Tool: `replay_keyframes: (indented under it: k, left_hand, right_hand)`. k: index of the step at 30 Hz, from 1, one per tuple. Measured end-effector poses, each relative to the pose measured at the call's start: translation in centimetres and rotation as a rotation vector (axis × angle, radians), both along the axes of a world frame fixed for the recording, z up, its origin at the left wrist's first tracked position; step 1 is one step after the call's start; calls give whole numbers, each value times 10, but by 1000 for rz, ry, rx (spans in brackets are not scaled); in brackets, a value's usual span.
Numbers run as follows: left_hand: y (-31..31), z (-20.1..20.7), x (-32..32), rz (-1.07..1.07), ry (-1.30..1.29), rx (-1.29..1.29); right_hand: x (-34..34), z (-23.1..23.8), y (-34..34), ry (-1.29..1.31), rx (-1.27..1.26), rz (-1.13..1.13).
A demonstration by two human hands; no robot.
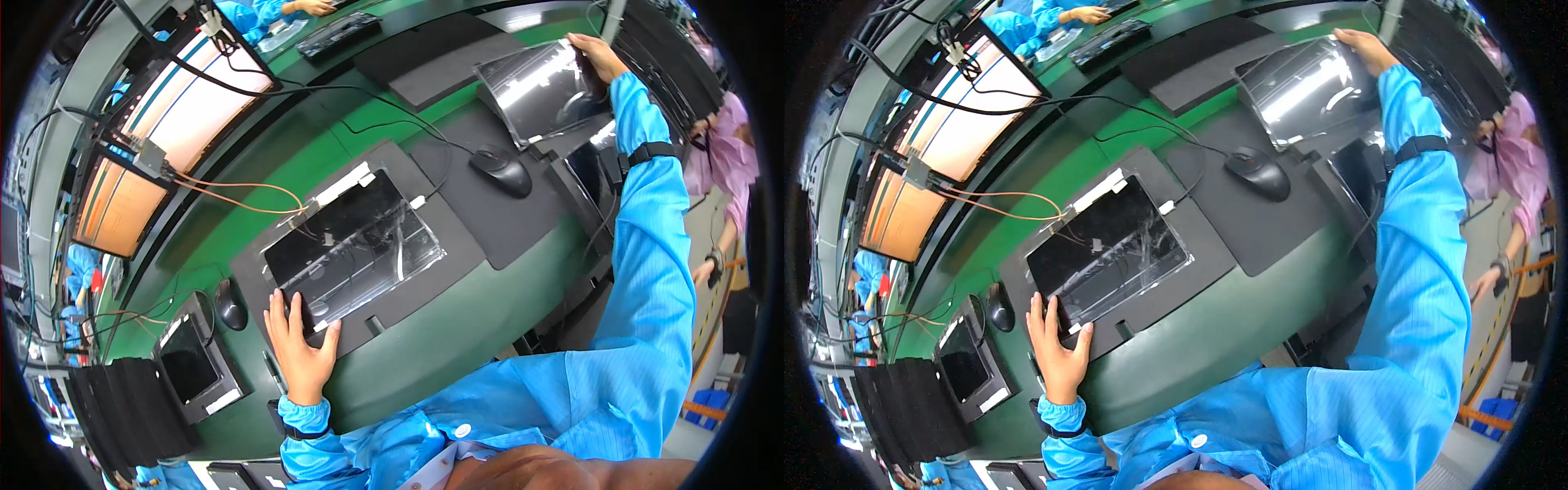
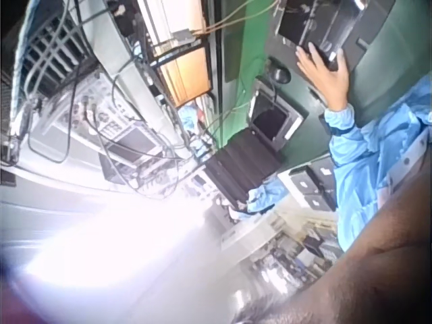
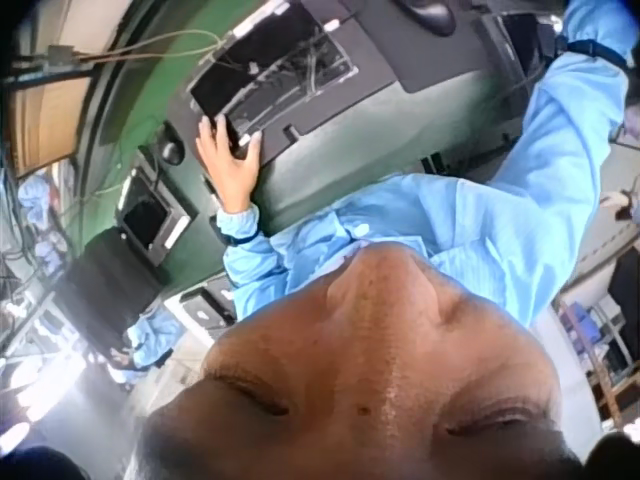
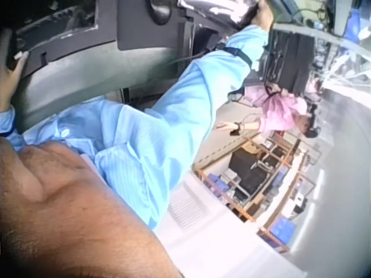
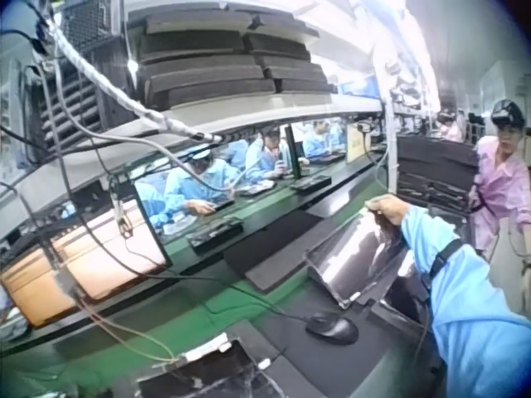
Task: Testing and labeling electronic tablets at a production workstation.
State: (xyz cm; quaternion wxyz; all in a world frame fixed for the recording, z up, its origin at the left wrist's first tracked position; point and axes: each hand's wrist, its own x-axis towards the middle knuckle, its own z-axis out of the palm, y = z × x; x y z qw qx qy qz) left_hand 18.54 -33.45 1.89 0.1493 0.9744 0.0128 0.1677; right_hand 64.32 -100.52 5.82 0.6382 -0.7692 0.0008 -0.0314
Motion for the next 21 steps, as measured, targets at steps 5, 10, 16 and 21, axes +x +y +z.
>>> replay_keyframes:
  k: [5, 10, 16, 21]
  left_hand:
    - [-5, 2, 5, -14, 35, -13]
    - [-3, 2, 5, -14, 40, -11]
    - [-2, 4, 4, 9, 61, 11]
    - [-7, 4, 12, -23, 80, -25]
  right_hand:
    - [-15, 3, -11, 139, 65, 2]
    - [28, -30, -57, 126, -296, 34]
    - [53, -15, 104, -59, -1233, -179]
    - [71, -51, 150, 137, -1193, -177]
